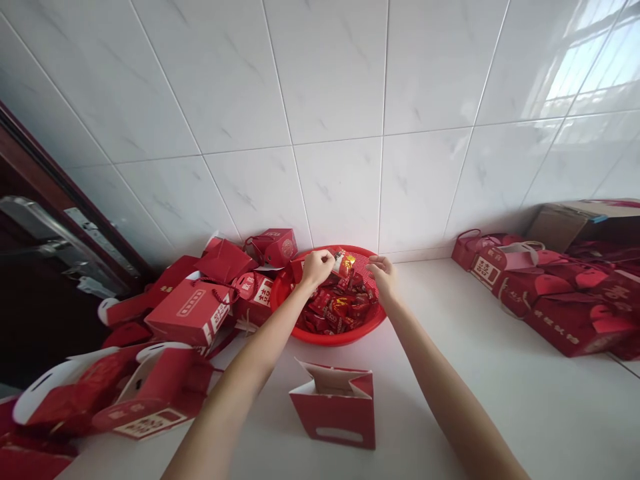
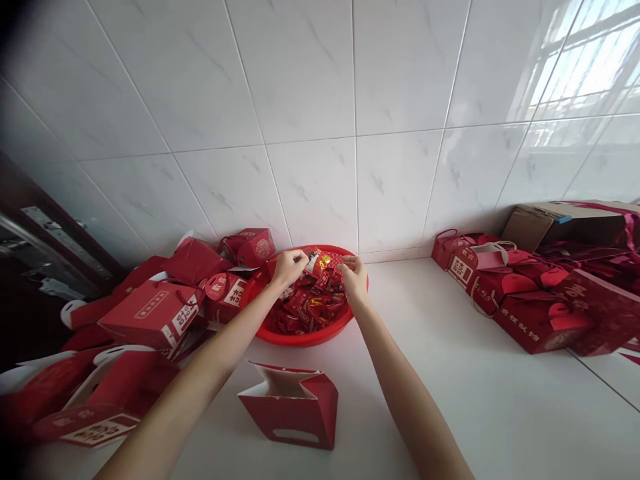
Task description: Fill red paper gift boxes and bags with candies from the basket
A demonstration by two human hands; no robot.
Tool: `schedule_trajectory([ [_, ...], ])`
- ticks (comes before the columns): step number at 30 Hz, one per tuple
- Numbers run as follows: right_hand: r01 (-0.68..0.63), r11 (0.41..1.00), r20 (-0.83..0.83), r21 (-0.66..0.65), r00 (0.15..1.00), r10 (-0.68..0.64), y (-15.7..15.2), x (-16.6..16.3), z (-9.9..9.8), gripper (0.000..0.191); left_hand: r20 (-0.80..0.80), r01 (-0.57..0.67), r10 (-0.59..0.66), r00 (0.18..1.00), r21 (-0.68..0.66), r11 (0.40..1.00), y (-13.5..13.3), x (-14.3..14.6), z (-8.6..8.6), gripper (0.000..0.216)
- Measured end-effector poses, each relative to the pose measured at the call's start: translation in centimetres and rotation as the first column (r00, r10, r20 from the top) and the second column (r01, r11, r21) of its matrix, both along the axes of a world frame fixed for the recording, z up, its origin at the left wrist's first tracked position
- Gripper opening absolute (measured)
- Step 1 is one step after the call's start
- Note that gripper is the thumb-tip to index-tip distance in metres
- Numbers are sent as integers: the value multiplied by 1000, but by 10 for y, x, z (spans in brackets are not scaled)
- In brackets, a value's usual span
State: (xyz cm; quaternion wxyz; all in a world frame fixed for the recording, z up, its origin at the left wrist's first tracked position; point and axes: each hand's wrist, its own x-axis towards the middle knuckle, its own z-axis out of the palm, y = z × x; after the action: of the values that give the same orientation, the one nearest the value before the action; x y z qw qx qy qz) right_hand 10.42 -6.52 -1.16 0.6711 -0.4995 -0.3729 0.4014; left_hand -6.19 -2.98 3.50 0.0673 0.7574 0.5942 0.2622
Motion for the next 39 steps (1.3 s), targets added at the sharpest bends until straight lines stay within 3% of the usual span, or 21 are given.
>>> schedule_trajectory([
  [7,-30,999,-28,-12,999,30,-6,0,6,22,-277,32,-75,958,-155,987,-1,3,-5,28],
  [11,-32,999,-53,-15,998,31,-4,0,6,24,-411,189,-258,874,-202,961,2,14,-10,21],
  [16,-45,999,-87,11,995,46,-1,-1,2,24,-483,359,-499,720,-356,863,17,40,-25,21],
  [20,-15,1000,-138,15,990,17,0,-2,-1,22,-537,372,-506,675,-344,862,27,55,-42,47],
  [24,-16,1000,-152,17,988,19,0,-3,-1,22,-537,379,-511,671,-344,859,29,52,-46,40],
  [33,-46,999,-172,24,984,50,-2,-1,4,20,-474,337,-573,668,-495,801,20,43,-32,12],
  [39,-53,998,-180,20,982,55,-3,-1,5,21,-391,319,-607,691,-589,743,19,46,-29,14],
])
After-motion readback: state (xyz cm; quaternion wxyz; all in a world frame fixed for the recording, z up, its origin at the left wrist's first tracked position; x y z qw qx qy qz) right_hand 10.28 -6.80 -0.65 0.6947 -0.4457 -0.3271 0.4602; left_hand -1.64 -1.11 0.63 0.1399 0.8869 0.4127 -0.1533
